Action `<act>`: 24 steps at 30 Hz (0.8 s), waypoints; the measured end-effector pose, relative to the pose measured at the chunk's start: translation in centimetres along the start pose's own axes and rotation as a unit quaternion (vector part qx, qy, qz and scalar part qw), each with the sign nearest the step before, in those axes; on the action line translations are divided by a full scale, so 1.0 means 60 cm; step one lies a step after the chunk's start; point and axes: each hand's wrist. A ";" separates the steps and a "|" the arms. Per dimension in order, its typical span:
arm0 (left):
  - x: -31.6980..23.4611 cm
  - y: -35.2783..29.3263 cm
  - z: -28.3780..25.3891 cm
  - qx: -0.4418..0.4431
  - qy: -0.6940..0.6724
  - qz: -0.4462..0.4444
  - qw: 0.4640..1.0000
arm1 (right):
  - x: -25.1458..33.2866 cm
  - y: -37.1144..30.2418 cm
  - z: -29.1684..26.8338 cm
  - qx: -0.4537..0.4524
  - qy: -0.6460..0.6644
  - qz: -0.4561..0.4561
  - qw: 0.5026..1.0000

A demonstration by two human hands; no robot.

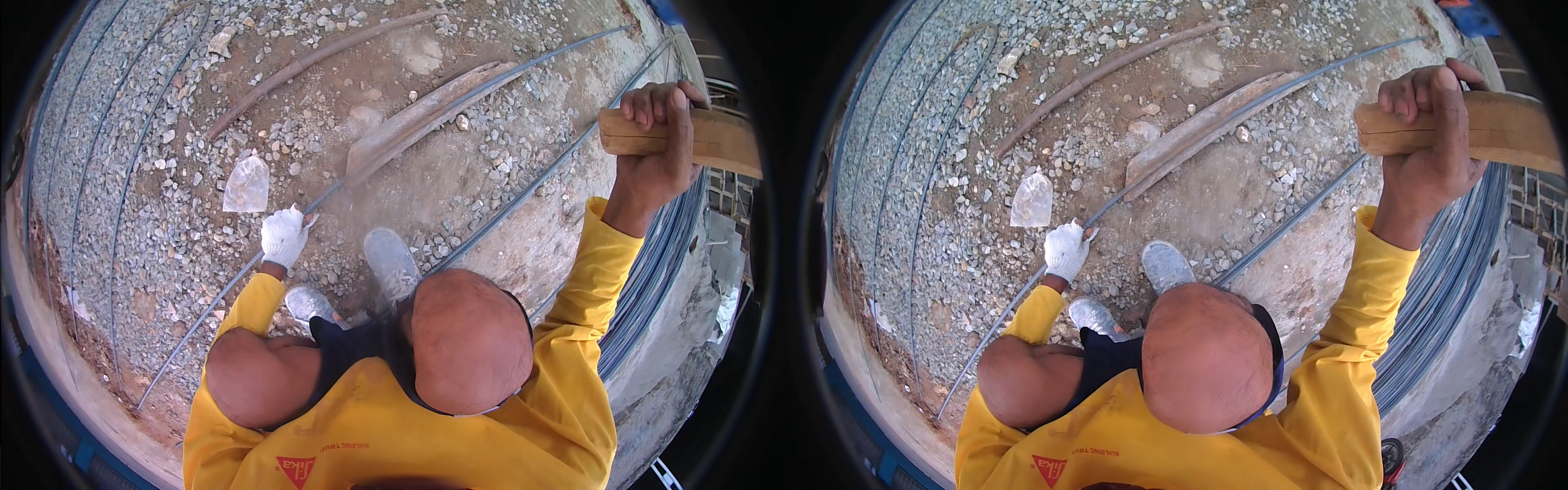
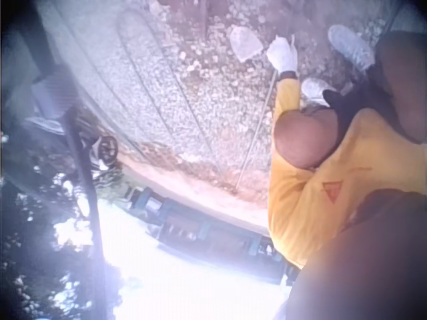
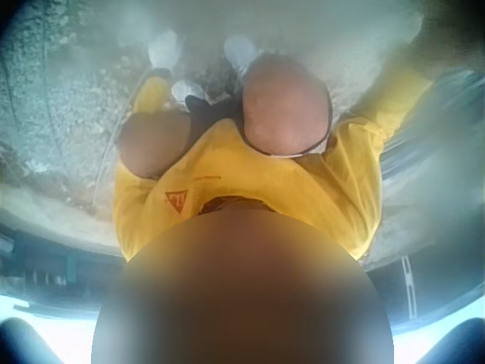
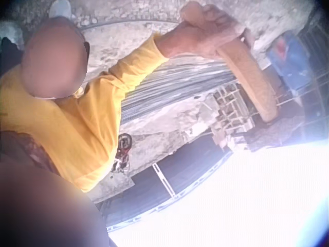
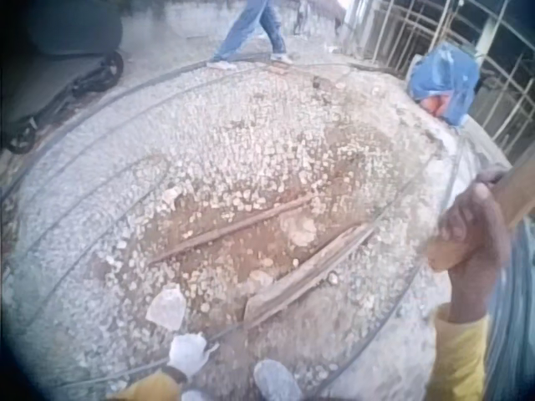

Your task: The person uses a sledgehammer to repeatedly strike a long metal rod laid on a gravel surface. They reposition the rod and continue hammering along its length. A second person briefly appears nearby but does not assist.

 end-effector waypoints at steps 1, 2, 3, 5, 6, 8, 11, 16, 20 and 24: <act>-0.001 0.000 0.000 0.011 0.002 -0.011 1.000 | -0.014 -0.003 0.015 -0.031 0.030 -0.036 0.998; 0.000 0.001 0.000 0.013 0.004 -0.003 1.000 | -0.042 -0.031 0.023 -0.021 0.001 -0.013 1.000; 0.000 -0.001 0.001 0.010 0.002 -0.001 1.000 | -0.090 -0.083 0.042 -0.068 -0.023 0.021 0.997; 0.002 -0.001 0.001 0.008 -0.004 -0.002 1.000 | -0.192 -0.216 0.056 -0.025 -0.270 0.252 0.929; 0.002 -0.004 0.002 0.012 -0.009 -0.002 1.000 | -0.226 -0.295 0.048 0.058 -0.297 0.467 0.831; 0.005 -0.008 0.001 0.005 -0.014 0.009 1.000 | -0.269 -0.408 -0.005 0.077 -0.235 0.583 0.774; 0.011 -0.006 -0.005 -0.006 -0.023 0.013 1.000 | -0.244 -0.499 -0.085 -0.022 -0.137 0.522 0.842; 0.010 -0.041 0.000 -0.132 -0.101 0.018 0.986 | -0.157 -0.540 -0.137 -0.070 -0.101 0.560 0.819; 0.021 -0.068 0.041 -0.106 -0.156 -0.072 0.979 | -0.178 -0.624 -0.147 -0.058 -0.130 0.603 0.785; 0.059 -0.050 0.068 -0.021 -0.450 -0.067 0.890 | -0.223 -0.705 -0.170 -0.051 -0.217 0.599 0.770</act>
Point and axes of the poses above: each hand's wrist, its own y-axis towards the middle knuckle, its own z-axis out of the palm, x = y × z, and after that the axes turned 6 degrees about x, right-handed
